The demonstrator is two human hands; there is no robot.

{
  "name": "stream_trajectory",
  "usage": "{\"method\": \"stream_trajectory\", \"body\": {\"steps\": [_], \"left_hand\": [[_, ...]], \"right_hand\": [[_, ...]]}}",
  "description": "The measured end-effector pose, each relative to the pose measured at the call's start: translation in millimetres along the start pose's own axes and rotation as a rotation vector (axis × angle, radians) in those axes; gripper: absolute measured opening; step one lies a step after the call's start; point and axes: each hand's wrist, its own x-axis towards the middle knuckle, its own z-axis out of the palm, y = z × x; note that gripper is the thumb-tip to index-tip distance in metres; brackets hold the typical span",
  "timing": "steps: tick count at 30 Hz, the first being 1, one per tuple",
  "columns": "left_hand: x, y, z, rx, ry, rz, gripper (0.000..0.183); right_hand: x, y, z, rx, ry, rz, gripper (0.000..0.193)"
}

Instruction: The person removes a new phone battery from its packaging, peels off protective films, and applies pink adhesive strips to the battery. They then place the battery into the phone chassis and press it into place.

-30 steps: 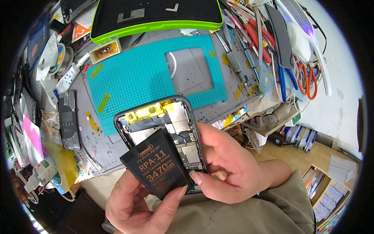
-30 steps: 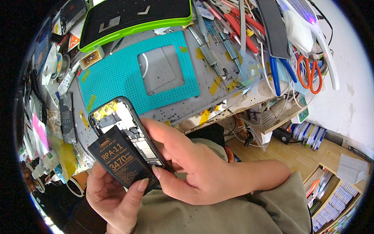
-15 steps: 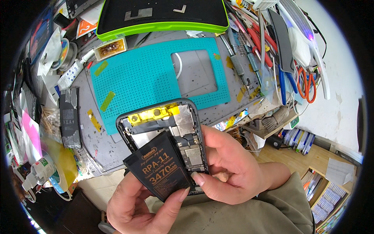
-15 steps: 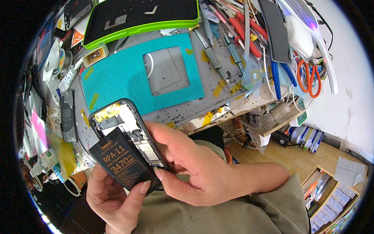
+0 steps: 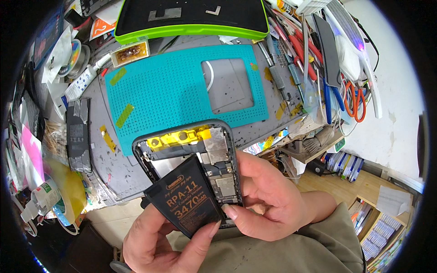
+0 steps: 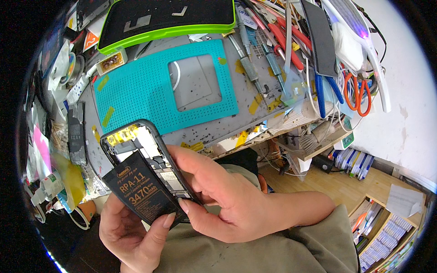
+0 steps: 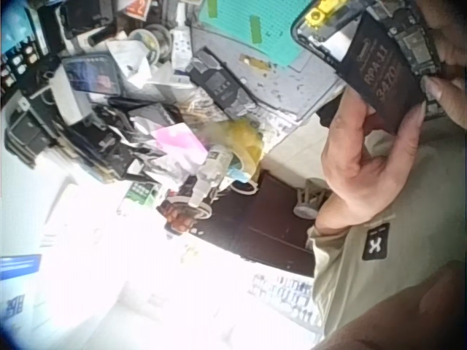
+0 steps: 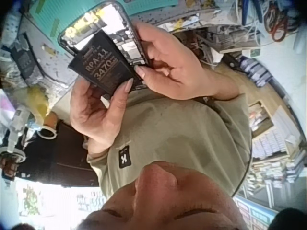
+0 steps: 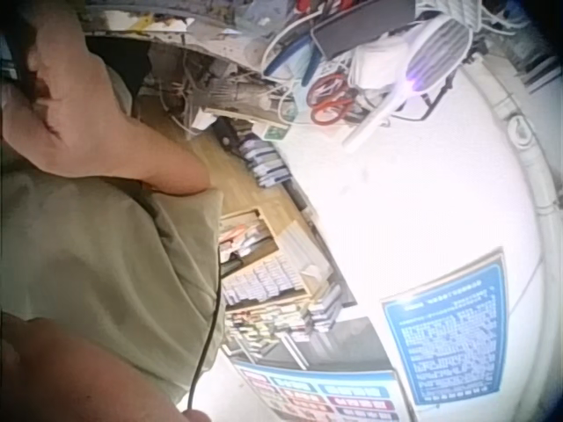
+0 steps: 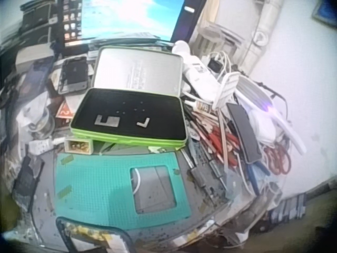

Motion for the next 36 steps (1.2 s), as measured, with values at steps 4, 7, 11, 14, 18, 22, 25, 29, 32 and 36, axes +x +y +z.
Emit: {"method": "stream_trajectory", "body": {"steps": [4,7,11,14,18,22,25,29,32,36], "left_hand": [[-2.1,-2.0,-1.4,-0.006,-0.002,0.005,0.061],[-3.1,-3.3,-1.6,0.006,0.005,0.019,0.063],[-5.4,-4.7,-3.6,0.05,-0.001,0.025,0.065],[-6.0,-5.2,-3.1,0.02,0.001,0.027,0.065],[-7.9,-6.0,-4.4,0.028,-0.01,0.025,0.065],[-7.0,-5.1,-4.1,0.019,-0.021,0.045,0.063],[-7.6,-4.4,-2.3,0.0,-0.016,0.053,0.06],[-5.1,0.0,-4.8,0.052,-0.013,0.022,0.051],[-4.5,-0.4,-6.5,0.086,0.0,0.038,0.046],[-2.8,0.1,-5.5,0.084,0.014,0.032,0.044]], "right_hand": [[-0.5,0.5,1.7,-0.045,-0.004,-0.023,0.076],[0.3,-0.3,2.4,-0.061,-0.014,-0.017,0.076],[-0.2,1.0,4.0,-0.049,-0.002,0.002,0.076],[-2.9,4.9,4.9,-0.047,0.01,-0.015,0.075],[-3.8,8.3,3.8,-0.015,0.009,-0.016,0.075],[-1.6,9.5,6.3,-0.002,0.039,-0.057,0.075],[-3.5,7.9,5.1,-0.017,0.035,-0.036,0.075],[-1.7,0.4,4.9,0.028,0.055,0.058,0.073],[-2.8,2.2,4.7,0.002,0.082,0.022,0.071],[-5.0,3.5,-3.3,-0.026,0.028,0.071,0.068]]}}
